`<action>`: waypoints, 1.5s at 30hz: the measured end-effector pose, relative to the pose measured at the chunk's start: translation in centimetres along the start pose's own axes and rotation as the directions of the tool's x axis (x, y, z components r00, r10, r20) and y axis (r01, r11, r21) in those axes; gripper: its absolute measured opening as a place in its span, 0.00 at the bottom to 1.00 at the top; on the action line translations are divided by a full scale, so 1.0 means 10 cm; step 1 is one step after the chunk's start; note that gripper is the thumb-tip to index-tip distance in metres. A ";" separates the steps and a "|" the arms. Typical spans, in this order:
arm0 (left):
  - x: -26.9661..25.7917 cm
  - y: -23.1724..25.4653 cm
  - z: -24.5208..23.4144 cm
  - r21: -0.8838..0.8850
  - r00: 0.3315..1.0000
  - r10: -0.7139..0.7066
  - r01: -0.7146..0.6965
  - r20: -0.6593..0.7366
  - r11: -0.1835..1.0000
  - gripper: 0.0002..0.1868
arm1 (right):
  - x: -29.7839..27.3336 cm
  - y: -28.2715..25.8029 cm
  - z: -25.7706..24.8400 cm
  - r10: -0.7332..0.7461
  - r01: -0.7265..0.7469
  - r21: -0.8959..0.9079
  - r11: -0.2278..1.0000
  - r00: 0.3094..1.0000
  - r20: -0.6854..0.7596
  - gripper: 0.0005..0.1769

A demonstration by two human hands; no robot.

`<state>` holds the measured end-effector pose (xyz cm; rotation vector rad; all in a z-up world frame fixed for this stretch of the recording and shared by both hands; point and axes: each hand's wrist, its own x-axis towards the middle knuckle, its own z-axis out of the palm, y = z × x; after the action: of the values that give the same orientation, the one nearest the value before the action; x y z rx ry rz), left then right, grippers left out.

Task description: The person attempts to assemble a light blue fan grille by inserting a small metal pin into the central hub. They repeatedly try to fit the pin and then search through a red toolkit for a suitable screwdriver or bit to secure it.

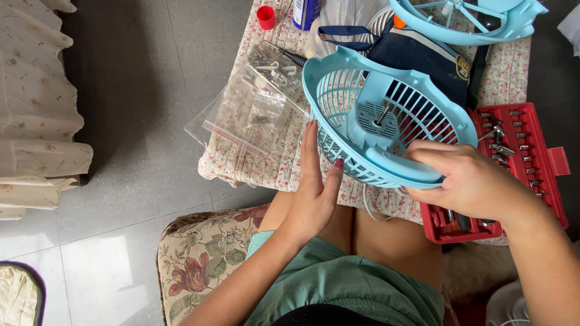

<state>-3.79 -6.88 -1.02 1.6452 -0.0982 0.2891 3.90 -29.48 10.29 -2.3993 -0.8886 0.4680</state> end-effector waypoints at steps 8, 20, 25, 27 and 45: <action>-0.01 0.04 -0.01 0.018 1.000 -0.007 0.007 0.013 1.000 0.38 | -0.01 -0.06 0.02 0.065 -0.065 0.000 0.998 0.998 0.000 0.18; -0.01 0.02 -0.01 0.026 1.000 -0.002 0.002 0.012 1.000 0.38 | 0.00 -0.06 0.04 0.071 -0.071 0.001 0.997 0.997 -0.001 0.19; -0.01 0.00 0.03 -0.060 1.000 -0.001 -0.001 -0.019 0.998 0.37 | 0.01 -0.09 0.06 -0.008 0.007 -0.035 0.999 1.000 -0.027 0.16; -0.02 0.01 0.04 -0.113 1.000 -0.016 0.014 -0.019 0.994 0.37 | 0.02 -0.13 0.07 -0.012 0.011 -0.041 0.999 1.000 -0.022 0.15; -0.17 -0.31 -0.21 -0.617 0.891 -0.450 0.319 -0.063 0.719 0.35 | 0.07 -0.43 0.84 -0.186 0.149 -0.252 0.956 0.974 -0.131 0.13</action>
<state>-5.01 -4.65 -4.33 0.9595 0.2979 0.0862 -1.74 -23.22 6.01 -2.5057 -1.1224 0.1122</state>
